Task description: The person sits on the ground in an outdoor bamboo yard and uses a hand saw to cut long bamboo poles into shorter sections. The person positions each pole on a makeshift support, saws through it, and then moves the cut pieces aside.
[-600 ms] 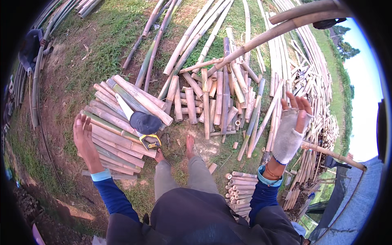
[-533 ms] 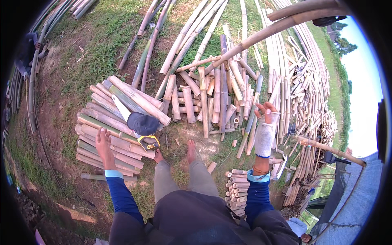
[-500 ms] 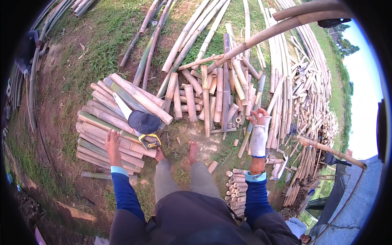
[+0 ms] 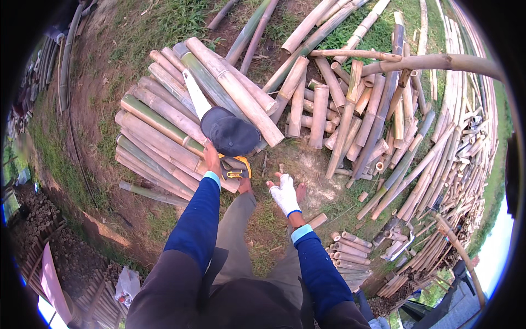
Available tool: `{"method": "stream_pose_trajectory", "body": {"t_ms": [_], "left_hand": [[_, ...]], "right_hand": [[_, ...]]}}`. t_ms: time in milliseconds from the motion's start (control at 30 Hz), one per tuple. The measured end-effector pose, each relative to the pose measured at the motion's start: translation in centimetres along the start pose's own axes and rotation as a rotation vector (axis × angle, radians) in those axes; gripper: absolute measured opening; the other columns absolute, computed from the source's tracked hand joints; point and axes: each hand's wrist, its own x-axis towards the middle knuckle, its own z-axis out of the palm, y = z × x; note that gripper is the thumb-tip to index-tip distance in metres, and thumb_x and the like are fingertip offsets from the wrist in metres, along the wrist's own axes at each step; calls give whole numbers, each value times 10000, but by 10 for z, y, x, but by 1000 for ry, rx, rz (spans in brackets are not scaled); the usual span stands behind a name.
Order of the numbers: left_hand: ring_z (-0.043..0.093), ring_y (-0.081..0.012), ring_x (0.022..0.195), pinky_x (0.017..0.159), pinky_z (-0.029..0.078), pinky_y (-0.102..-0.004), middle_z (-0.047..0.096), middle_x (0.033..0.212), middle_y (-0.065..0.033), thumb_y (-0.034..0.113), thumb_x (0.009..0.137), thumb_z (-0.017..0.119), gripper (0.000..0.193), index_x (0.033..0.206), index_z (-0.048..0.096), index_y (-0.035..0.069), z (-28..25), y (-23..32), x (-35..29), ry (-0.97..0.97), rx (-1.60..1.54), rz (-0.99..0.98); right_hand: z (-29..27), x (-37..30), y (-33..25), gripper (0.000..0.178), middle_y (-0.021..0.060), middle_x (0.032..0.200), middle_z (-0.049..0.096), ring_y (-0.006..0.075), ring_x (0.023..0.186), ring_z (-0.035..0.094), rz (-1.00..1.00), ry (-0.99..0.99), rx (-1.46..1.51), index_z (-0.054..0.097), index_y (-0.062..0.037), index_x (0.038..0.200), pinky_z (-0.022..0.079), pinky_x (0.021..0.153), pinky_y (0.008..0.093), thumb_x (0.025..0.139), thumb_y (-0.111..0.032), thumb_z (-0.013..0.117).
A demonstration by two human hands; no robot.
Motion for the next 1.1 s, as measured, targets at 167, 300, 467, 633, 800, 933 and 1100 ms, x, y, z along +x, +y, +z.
{"method": "stream_pose_trajectory", "body": {"t_ms": [167,300,467,633,800,933,1100], "left_hand": [[552,-414,1451,1221,387,-454,571,1581,-292,642,1126,309,878,1593,494,-78,-6,-17,18,74,207,7],[639,-378,1298,1105,457,-461,666,1443,-269,518,1146,377,708,1475,587,-72,-32,-60,58,-121,316,20],[666,-294,1105,983,499,-415,723,1248,-216,427,1068,539,595,1340,642,-92,-31,-75,64,-101,258,14],[706,-536,990,899,506,-565,749,1051,-350,411,1053,450,589,1117,713,-111,-31,-31,4,44,522,386],[693,-291,711,638,536,-446,739,869,-163,630,1116,525,741,1285,727,-62,-50,27,-61,-51,187,225],[612,-173,568,510,474,-362,677,765,-95,588,1117,565,664,1135,732,-55,-46,77,-183,-189,232,274],[654,-127,827,769,556,-343,754,957,-90,487,1124,636,610,1138,760,-110,4,149,-373,-490,345,483]], "right_hand": [[32,72,-104,924,256,1449,570,471,1353,540,-272,131,-170,478,-105,1637,463,1133,537,865,-409,885],[47,91,-134,694,194,1472,568,480,1513,424,-463,60,-489,624,-190,1499,414,1143,645,848,-286,845],[35,67,-109,389,185,1231,595,443,1156,570,-477,89,-154,673,-106,1262,504,988,555,888,-190,739],[-55,-45,-69,299,186,1141,628,419,1102,597,-277,191,100,667,-58,1218,523,951,514,937,-138,736],[-166,-153,-20,319,239,1137,658,470,1089,648,-128,212,98,656,-29,1265,546,943,534,1036,-249,683],[-225,-229,10,480,302,1266,662,489,1201,660,38,324,159,607,26,1438,539,1036,517,1060,-265,655],[-258,-231,37,528,133,1220,664,239,996,669,18,496,808,550,29,1523,546,889,343,1081,-246,644]]}}
